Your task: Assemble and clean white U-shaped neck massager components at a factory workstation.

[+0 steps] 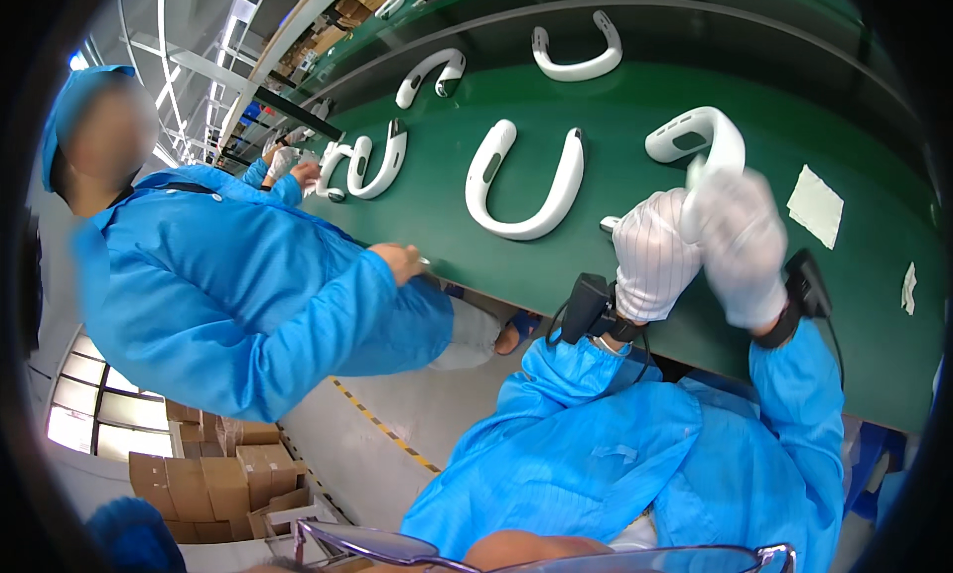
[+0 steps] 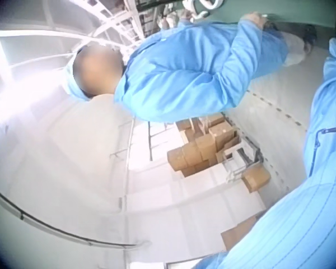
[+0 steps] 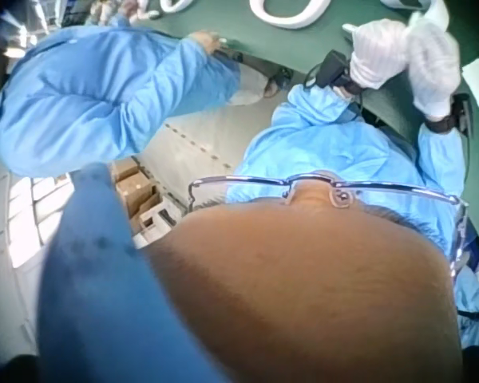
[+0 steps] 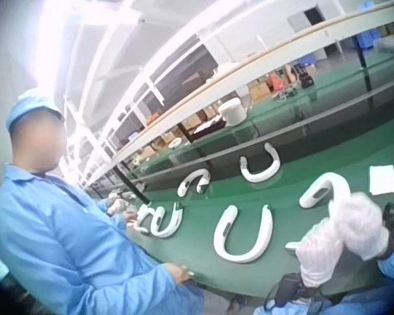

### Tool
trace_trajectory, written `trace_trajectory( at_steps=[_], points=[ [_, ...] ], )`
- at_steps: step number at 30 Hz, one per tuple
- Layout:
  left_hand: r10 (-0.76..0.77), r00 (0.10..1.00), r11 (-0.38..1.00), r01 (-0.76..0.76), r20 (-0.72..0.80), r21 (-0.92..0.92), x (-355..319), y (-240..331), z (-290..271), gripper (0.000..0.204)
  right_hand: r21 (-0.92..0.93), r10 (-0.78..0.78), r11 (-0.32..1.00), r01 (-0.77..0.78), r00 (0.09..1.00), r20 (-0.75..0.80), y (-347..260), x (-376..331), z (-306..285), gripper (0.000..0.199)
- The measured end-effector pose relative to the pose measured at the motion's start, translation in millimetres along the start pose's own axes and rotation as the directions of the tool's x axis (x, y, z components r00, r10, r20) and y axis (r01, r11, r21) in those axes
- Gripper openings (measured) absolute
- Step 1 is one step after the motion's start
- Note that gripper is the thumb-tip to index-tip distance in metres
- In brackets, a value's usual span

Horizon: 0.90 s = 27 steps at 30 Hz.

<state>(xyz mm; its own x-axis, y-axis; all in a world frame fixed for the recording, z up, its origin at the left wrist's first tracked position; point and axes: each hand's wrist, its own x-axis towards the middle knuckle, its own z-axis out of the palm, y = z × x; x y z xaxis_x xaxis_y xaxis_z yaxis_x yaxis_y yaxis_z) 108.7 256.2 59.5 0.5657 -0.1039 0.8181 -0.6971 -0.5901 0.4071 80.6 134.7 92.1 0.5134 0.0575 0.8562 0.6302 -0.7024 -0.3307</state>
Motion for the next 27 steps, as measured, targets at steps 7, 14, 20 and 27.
trace_trajectory(
  at_steps=[7, 14, 20, 27],
  points=[
    [-0.062, 0.996, 0.997, 0.064, -0.069, 0.031, 11, -4, -8, 0.023, 0.019, -0.122, 0.993, 0.120, 0.985, 0.123, 0, 14, -2, 0.028],
    [-0.077, 0.997, 0.995, 0.078, 0.020, -0.065, 12, -5, -8, 0.022, -0.068, -0.075, 0.994, 0.088, 0.983, 0.170, 1, 7, -7, 0.031],
    [-0.127, 0.988, 0.991, 0.130, 0.090, -0.035, 8, -1, -8, 0.030, -0.089, -0.078, 0.991, 0.095, 0.982, 0.174, 15, 2, -14, 0.030],
    [-0.090, 0.993, 0.996, 0.092, 0.080, -0.022, 1, -5, -10, 0.029, -0.223, -0.195, 0.938, 0.264, 0.937, 0.291, 23, -14, -18, 0.030]
  ],
)
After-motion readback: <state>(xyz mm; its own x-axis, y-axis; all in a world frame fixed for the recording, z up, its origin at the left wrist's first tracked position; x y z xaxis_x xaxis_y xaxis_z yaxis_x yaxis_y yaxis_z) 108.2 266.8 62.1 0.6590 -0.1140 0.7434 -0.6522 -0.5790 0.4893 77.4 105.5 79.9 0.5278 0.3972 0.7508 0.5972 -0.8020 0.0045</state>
